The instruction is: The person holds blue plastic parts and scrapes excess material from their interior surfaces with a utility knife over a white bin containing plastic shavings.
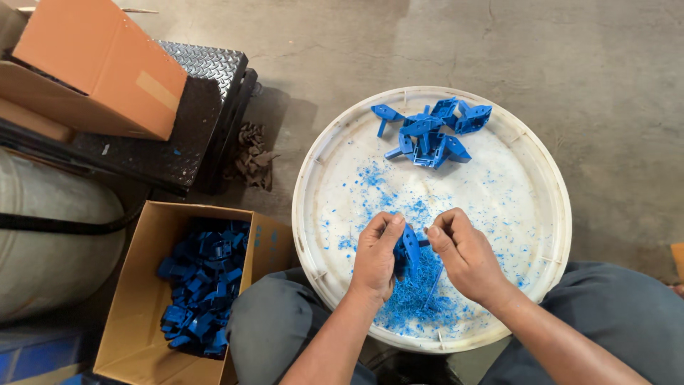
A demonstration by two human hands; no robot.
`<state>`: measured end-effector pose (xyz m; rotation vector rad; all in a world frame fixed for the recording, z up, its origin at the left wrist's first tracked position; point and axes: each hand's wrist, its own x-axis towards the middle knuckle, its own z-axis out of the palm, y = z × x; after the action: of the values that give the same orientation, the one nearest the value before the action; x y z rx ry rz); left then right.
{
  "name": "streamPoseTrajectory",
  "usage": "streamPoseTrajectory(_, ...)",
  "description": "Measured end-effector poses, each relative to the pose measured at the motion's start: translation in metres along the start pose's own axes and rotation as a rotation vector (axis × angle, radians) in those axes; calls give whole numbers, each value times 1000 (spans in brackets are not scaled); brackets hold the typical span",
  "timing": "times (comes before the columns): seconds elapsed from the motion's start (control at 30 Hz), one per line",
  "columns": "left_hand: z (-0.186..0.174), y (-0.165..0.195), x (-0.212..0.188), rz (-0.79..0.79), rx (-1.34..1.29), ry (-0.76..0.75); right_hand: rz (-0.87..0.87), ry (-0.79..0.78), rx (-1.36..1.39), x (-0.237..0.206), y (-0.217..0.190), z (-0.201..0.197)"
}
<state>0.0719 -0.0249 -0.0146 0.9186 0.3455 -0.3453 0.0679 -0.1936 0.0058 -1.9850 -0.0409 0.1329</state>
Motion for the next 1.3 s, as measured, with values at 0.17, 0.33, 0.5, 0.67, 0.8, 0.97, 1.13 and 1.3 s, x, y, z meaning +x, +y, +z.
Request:
streamPoseTrajectory(0.17,1,-7,7,35,-54,-65,-31,10,2,0,-1,3)
streamPoseTrajectory(0.33,-1,-13,9,39,-41,-68,-28,13,-6,0,1,4)
streamPoseTrajectory(0.5,-1,-15,10,92,-63,-37,-40,8,-62,-6,3,5)
streamPoseTrajectory(0.67,-2,-15,13,213,-34,-22,-30,-35,-99,-19,2,9)
streamPoseTrajectory(0.8,0,-7,11,255,-18,57,-17,-139,-49,-25,3,8)
streamPoseTrajectory(0.97,7,6,3,172,-12,206,20,-168,69,-22,-2,4)
streamPoseTrajectory(1.13,8,7,1,143,27,201,-198,1,-327,-15,-15,6)
streamPoseTrajectory(1.3,5,2,4,168,59,211,-308,32,-457,-13,-21,8)
